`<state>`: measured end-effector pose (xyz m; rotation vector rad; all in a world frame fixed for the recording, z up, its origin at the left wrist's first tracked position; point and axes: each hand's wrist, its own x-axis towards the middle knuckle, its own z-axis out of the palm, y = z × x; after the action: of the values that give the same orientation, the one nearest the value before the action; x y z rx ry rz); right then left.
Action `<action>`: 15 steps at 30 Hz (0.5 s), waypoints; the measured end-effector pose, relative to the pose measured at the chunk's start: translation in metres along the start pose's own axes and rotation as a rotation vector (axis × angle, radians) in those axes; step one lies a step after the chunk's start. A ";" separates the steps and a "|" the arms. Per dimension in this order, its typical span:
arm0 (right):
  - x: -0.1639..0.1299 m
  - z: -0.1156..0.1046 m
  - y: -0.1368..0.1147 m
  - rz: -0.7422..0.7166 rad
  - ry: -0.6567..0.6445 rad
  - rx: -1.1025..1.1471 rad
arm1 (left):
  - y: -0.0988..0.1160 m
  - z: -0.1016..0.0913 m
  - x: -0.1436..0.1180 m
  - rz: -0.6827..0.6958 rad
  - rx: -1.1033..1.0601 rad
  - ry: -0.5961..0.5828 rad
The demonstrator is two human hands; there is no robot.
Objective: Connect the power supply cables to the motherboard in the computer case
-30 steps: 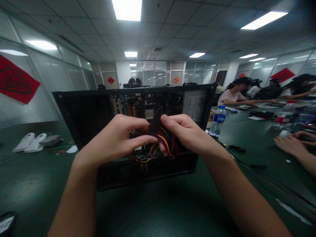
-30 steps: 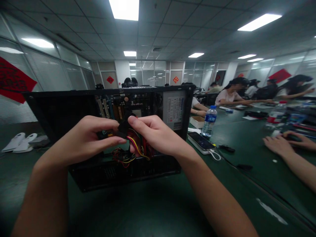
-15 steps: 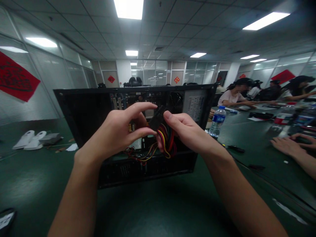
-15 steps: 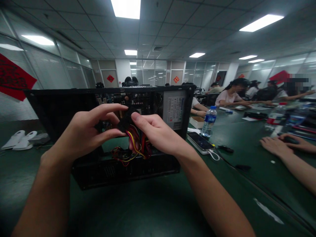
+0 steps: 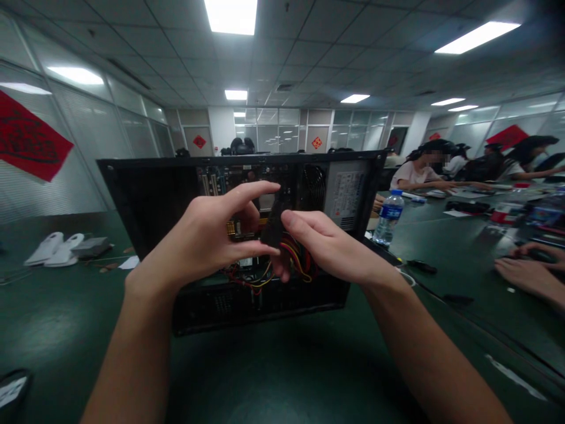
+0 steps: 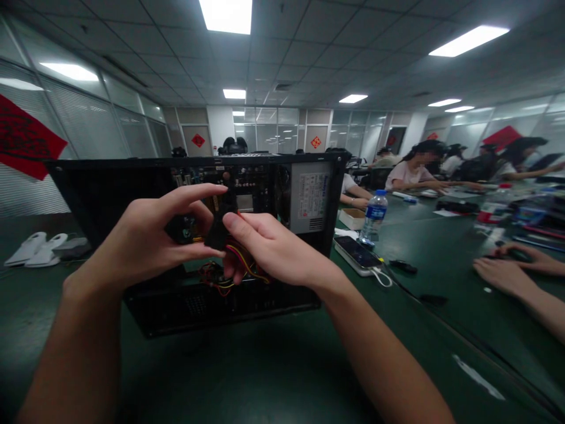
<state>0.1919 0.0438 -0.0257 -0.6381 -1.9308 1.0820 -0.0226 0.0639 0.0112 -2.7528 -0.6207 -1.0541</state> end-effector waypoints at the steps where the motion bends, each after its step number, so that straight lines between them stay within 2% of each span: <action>1: 0.000 0.001 0.000 -0.004 0.003 -0.014 | 0.001 0.000 0.000 0.000 0.003 -0.015; 6: 0.000 0.002 0.000 -0.048 -0.003 -0.102 | 0.005 -0.001 0.001 0.001 0.023 -0.068; 11: 0.000 0.002 0.003 -0.058 -0.042 -0.140 | 0.010 -0.001 0.003 0.032 0.028 -0.024; 15: 0.001 0.001 0.006 -0.048 -0.177 -0.113 | 0.015 0.002 0.004 0.100 -0.043 -0.016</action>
<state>0.1904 0.0469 -0.0312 -0.5703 -2.1611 1.0339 -0.0123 0.0519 0.0126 -2.7987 -0.4627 -1.0368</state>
